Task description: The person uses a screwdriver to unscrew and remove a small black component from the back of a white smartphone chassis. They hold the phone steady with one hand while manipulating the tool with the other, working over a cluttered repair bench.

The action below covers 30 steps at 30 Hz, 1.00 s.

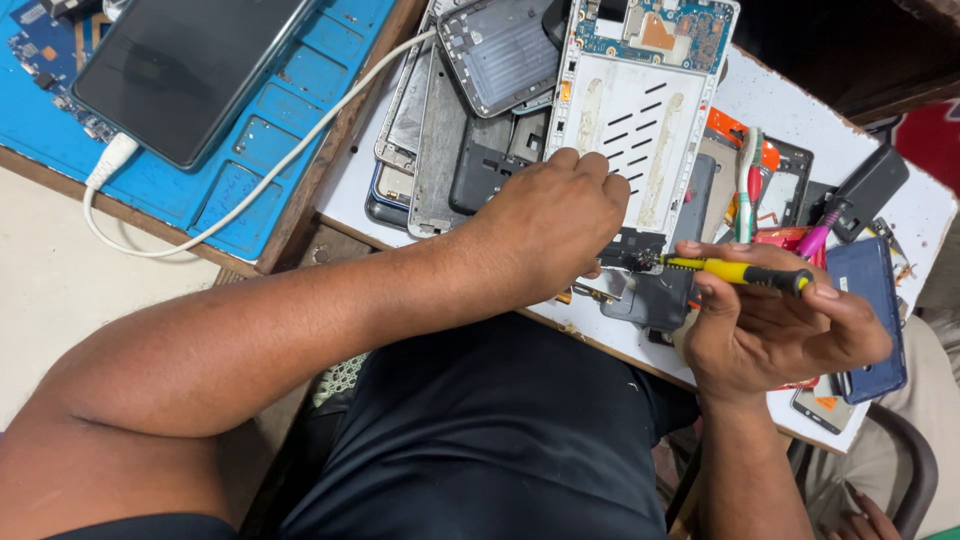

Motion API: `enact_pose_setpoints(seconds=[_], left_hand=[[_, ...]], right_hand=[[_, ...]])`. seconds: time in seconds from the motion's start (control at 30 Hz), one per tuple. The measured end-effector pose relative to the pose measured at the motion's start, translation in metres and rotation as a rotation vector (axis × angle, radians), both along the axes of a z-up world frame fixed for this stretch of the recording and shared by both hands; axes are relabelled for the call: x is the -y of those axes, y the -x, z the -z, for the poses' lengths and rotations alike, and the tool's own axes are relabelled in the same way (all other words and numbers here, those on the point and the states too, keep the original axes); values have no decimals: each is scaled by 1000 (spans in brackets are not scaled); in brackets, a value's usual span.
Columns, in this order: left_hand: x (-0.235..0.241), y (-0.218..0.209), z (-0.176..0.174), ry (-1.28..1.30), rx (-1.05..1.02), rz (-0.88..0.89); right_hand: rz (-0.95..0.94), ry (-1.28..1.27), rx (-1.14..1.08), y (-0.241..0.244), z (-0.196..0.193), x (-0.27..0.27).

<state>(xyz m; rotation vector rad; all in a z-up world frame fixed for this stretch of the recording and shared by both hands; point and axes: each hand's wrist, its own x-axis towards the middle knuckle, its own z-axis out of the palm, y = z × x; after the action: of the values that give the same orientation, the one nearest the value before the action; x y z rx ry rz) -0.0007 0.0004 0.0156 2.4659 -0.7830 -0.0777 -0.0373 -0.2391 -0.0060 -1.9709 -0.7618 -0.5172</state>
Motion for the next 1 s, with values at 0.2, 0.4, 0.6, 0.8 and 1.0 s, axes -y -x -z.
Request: enact_pose_setpoints(seconds=[0.2, 0.4, 0.6, 0.8, 1.0], left_hand=[[0, 1, 1, 30, -27, -11], [-1, 0, -4, 17, -37, -1], [1, -1, 5, 7, -52, 3], [-6, 5, -2, 153, 41, -22], [10, 0, -15, -34, -129, -64]], right_hand=[[-13, 10, 5, 1, 0, -2], [-22, -41, 29, -1, 0, -10], [-55, 86, 231, -8, 9, -3], [-28, 53, -77, -3, 18, -5], [-353, -184, -105, -6, 9, 8]])
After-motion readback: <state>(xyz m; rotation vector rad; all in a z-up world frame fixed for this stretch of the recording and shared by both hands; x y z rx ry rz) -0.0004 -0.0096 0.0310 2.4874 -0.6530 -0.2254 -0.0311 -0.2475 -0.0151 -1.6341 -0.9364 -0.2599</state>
